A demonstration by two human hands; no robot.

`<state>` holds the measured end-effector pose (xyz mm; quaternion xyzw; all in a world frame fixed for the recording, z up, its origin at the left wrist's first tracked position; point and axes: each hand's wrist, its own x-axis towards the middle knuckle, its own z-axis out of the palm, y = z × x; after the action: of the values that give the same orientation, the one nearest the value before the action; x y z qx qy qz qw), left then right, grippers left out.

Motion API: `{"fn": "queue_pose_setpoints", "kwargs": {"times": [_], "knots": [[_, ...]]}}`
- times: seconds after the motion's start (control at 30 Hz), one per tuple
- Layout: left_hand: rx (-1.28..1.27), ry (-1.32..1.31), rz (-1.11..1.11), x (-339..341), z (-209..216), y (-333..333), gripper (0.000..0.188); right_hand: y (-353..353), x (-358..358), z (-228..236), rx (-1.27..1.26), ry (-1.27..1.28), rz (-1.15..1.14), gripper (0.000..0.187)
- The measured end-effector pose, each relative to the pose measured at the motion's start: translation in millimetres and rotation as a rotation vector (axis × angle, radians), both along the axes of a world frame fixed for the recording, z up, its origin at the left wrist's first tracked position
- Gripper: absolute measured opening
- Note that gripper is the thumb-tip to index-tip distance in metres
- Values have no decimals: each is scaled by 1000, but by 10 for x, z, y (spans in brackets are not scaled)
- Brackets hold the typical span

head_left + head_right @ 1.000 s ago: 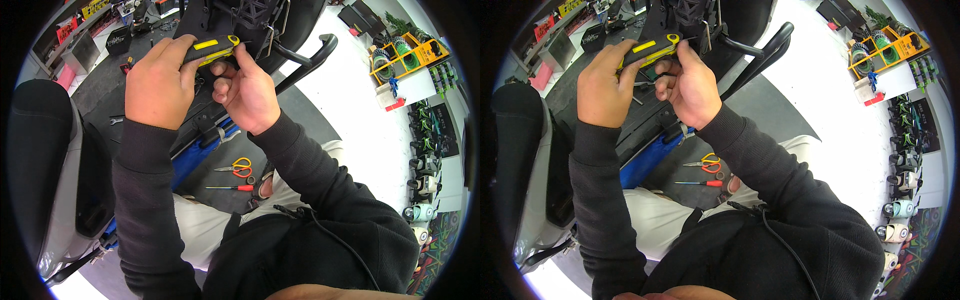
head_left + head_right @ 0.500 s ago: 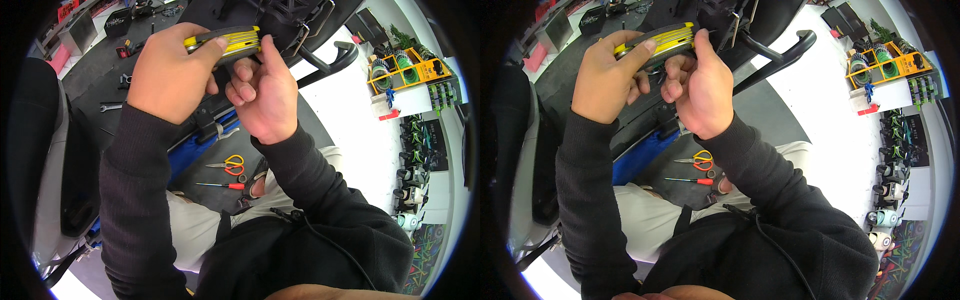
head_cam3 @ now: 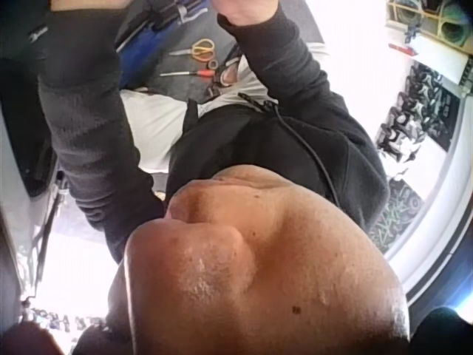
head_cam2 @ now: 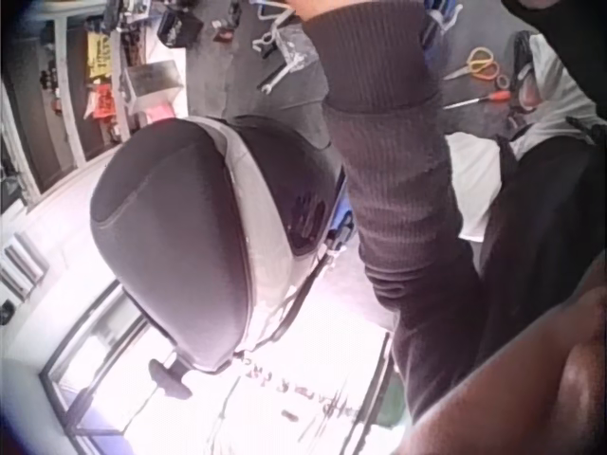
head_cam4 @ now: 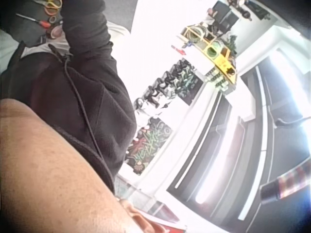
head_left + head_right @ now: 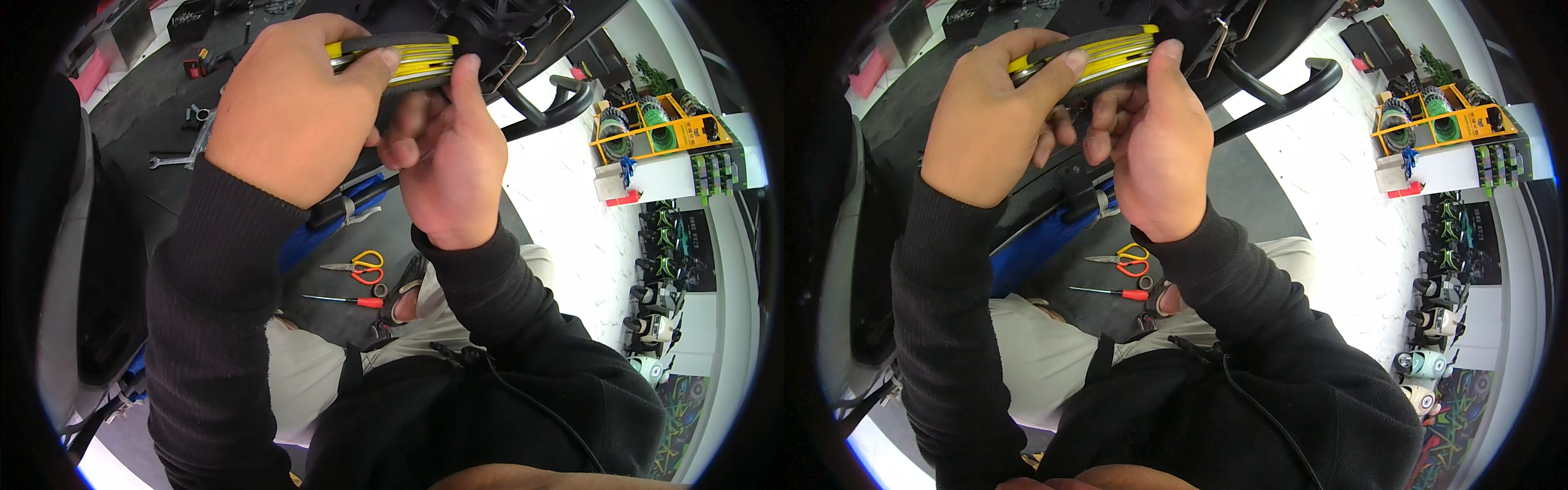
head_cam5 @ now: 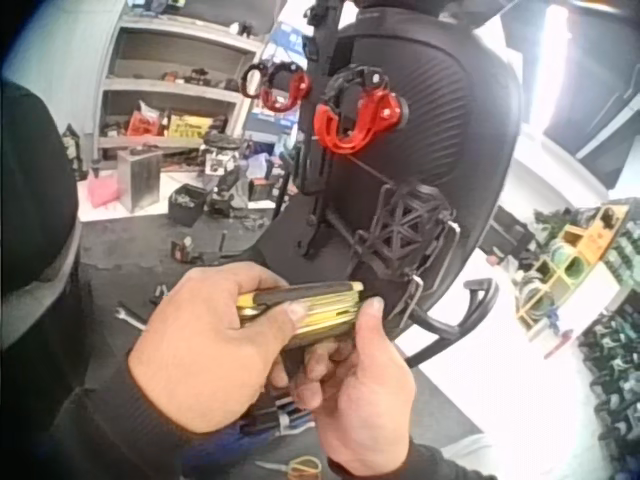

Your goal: The person assembles a scooter by attaching a yellow plastic component to the frame using a screwdriver, then secures a black handlebar grip with zip ties. They retrieve a black plastic part from a shelf and attach it to the scooter, tightening fasteners and adjusting the handlebar position.

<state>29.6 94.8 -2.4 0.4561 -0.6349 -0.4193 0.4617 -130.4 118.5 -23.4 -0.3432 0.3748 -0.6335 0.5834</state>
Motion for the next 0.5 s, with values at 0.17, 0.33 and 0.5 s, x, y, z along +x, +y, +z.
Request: {"fn": "queue_pose_setpoints", "kwargs": {"times": [0.17,0.33,0.5], "knots": [[-183,-103,46,24,-21,-27,40,-67,19,-4,30,83,-32,46],[17,181,-86,15,-1,-18,46,-61,25,44,70,24,-76,44],[-68,184,-21,-95,13,53,47,-53,0,101,65,21,-154,42]]}}
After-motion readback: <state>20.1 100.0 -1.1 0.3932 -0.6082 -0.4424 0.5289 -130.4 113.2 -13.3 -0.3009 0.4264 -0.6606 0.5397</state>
